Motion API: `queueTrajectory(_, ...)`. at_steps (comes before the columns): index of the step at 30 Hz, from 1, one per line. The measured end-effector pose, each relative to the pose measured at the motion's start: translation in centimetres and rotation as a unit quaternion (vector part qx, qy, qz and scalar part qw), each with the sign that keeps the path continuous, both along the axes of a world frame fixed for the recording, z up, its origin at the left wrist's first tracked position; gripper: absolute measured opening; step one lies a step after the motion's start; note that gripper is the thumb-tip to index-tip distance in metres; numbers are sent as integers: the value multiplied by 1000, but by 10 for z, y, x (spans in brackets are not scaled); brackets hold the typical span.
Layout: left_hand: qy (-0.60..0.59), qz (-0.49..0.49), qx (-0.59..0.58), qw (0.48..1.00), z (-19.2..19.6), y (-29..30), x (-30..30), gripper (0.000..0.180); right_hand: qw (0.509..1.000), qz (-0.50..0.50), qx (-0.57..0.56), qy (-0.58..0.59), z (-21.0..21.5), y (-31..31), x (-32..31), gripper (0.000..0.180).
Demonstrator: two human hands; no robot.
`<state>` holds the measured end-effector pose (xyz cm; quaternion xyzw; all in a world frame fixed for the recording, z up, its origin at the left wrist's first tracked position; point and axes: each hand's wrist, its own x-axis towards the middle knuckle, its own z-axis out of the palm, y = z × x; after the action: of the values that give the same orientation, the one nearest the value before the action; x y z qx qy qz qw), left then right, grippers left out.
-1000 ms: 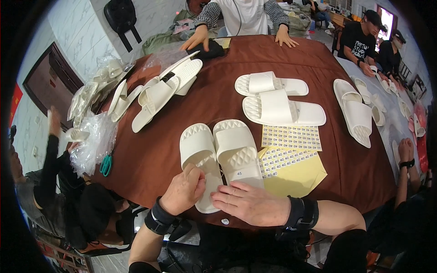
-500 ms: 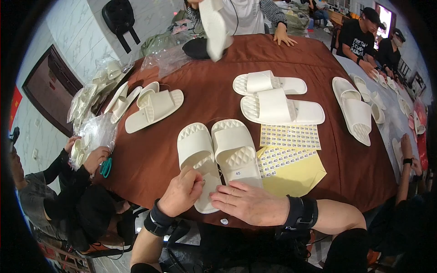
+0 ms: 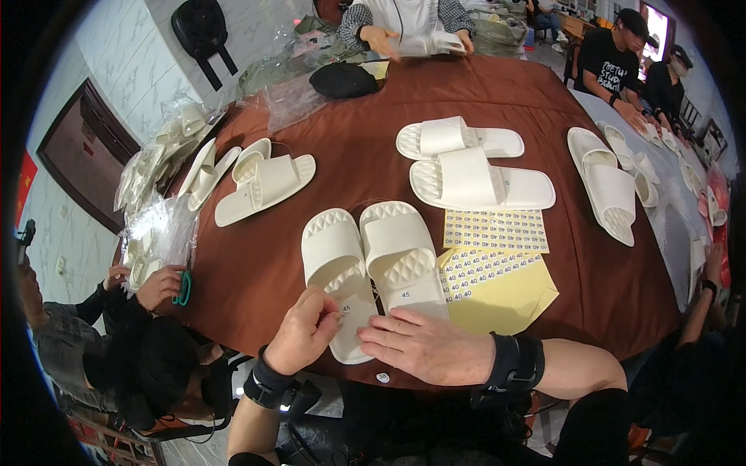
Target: Applying size labels or adhesive stickers to the footbed of slippers.
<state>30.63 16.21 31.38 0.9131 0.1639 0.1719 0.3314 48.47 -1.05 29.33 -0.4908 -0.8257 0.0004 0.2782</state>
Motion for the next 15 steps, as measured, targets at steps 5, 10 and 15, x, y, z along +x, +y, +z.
queueTrajectory(5,-3,44,-81,996,-4,-3,-6,7,1000,0,3,-7,0,0,1,33)
queueTrajectory(10,-1,74,-146,987,1,-12,-13,5,1000,3,-23,-21,0,1,1,34)
queueTrajectory(15,28,94,-210,973,11,-24,-20,4,999,4,-24,-21,-1,1,1,35)
